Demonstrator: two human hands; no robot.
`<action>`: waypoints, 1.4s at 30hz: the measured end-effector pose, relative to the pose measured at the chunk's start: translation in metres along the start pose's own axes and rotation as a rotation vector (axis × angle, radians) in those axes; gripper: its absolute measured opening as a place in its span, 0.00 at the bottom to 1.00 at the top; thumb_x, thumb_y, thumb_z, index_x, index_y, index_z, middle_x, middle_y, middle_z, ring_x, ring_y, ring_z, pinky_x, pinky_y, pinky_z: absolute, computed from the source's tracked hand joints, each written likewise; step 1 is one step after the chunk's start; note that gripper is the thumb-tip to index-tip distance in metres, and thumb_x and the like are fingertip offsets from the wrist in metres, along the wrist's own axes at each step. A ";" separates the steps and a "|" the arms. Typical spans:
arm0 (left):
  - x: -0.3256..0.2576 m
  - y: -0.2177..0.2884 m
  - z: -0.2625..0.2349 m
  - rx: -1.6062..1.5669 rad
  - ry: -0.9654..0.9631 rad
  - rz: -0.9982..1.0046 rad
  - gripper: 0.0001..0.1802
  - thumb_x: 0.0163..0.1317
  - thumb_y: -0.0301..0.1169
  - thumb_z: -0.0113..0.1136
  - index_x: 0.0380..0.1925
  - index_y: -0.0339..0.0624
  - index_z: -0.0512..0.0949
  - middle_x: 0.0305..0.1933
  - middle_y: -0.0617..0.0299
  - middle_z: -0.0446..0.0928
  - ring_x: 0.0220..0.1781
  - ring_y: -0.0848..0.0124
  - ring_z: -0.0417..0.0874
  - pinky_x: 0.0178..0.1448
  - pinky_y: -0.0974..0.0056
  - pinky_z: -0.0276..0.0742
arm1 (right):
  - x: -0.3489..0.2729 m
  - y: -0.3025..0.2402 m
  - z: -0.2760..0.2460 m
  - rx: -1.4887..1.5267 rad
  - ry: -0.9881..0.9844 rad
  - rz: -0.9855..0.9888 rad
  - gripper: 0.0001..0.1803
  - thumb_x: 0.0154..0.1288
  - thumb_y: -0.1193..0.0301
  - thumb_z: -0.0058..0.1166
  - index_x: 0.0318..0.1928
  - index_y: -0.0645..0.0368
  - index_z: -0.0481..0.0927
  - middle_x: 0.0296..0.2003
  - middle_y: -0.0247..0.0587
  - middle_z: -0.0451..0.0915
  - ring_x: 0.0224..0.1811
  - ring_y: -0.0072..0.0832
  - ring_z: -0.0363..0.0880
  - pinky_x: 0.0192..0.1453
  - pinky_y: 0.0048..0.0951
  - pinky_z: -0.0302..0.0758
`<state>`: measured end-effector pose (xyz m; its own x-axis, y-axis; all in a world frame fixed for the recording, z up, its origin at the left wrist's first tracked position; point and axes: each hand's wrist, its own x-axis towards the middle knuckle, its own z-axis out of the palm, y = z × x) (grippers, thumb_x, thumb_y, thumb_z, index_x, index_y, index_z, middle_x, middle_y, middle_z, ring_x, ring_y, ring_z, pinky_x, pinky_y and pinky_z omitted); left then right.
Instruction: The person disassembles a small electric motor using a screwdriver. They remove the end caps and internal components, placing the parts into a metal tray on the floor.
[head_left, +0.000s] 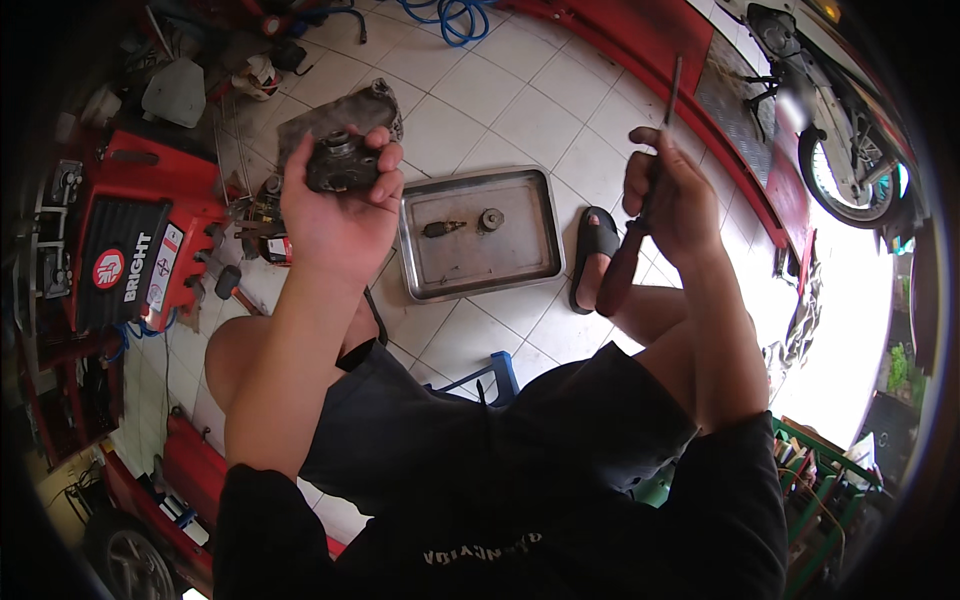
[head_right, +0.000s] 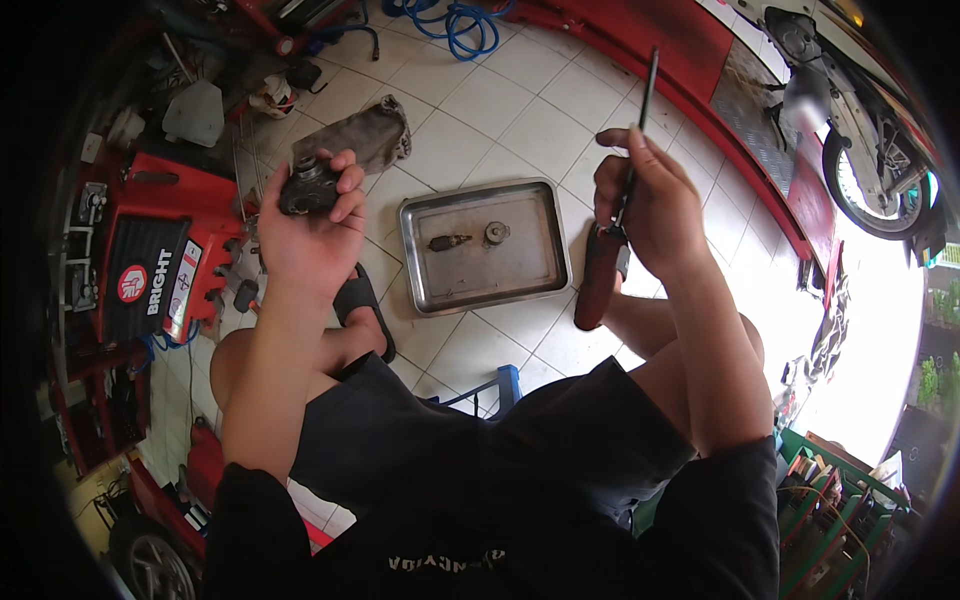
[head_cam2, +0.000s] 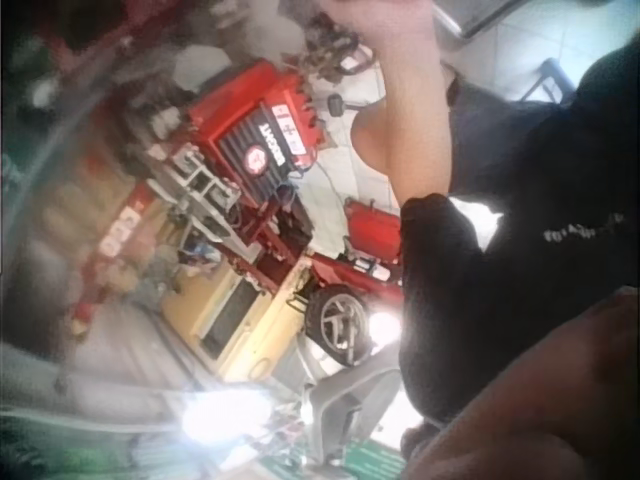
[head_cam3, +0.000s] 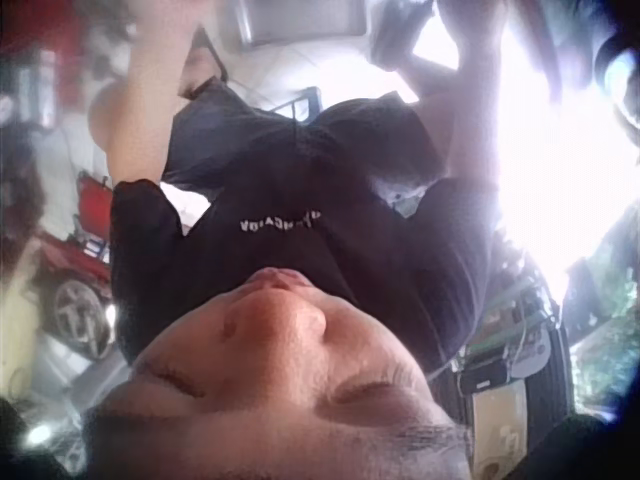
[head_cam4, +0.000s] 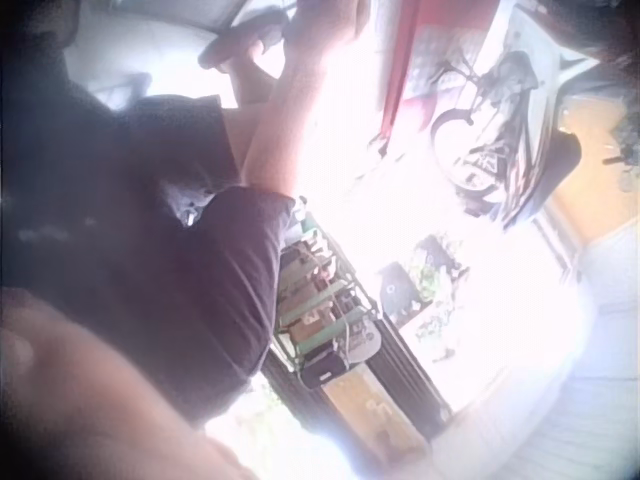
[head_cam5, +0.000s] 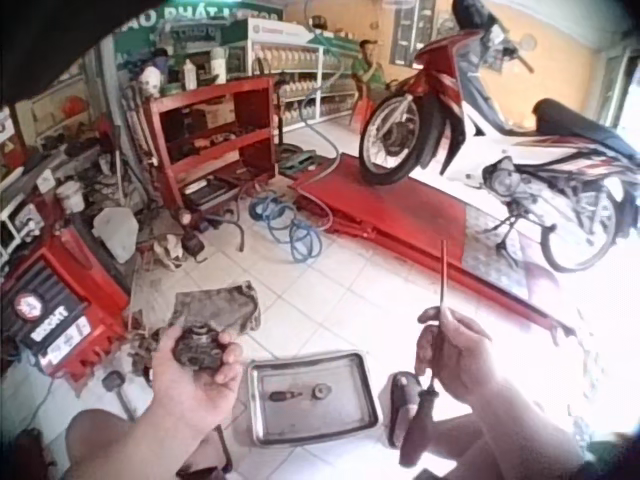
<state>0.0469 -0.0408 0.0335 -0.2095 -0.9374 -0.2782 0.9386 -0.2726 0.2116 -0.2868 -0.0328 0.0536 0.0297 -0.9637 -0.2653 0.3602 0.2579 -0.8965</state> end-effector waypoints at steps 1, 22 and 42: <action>0.000 0.002 0.003 0.016 -0.033 0.009 0.20 0.73 0.44 0.46 0.43 0.36 0.71 0.43 0.50 0.70 0.40 0.60 0.71 0.32 0.65 0.67 | -0.001 0.009 -0.005 -0.020 0.017 0.128 0.20 0.82 0.58 0.43 0.52 0.65 0.74 0.26 0.31 0.69 0.22 0.20 0.62 0.27 0.23 0.61; -0.010 0.118 -0.003 -0.005 -0.023 0.231 0.16 0.69 0.34 0.42 0.44 0.28 0.63 0.41 0.51 0.63 0.42 0.61 0.68 0.33 0.64 0.67 | -0.179 -0.012 0.196 -1.824 -0.542 -0.865 0.12 0.58 0.72 0.59 0.41 0.67 0.84 0.20 0.35 0.76 0.21 0.24 0.77 0.18 0.26 0.68; -0.006 0.107 -0.009 -0.017 0.015 0.232 0.18 0.70 0.40 0.43 0.43 0.31 0.67 0.39 0.49 0.70 0.39 0.59 0.71 0.31 0.62 0.68 | -0.204 -0.028 0.200 -1.884 -0.513 -0.878 0.13 0.57 0.72 0.60 0.43 0.61 0.87 0.17 0.28 0.69 0.14 0.21 0.70 0.15 0.25 0.61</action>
<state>0.1510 -0.0626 0.0492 0.0164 -0.9711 -0.2382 0.9655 -0.0465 0.2561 -0.1164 0.1428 0.2039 0.7180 -0.6866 0.1141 -0.6925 -0.7212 0.0174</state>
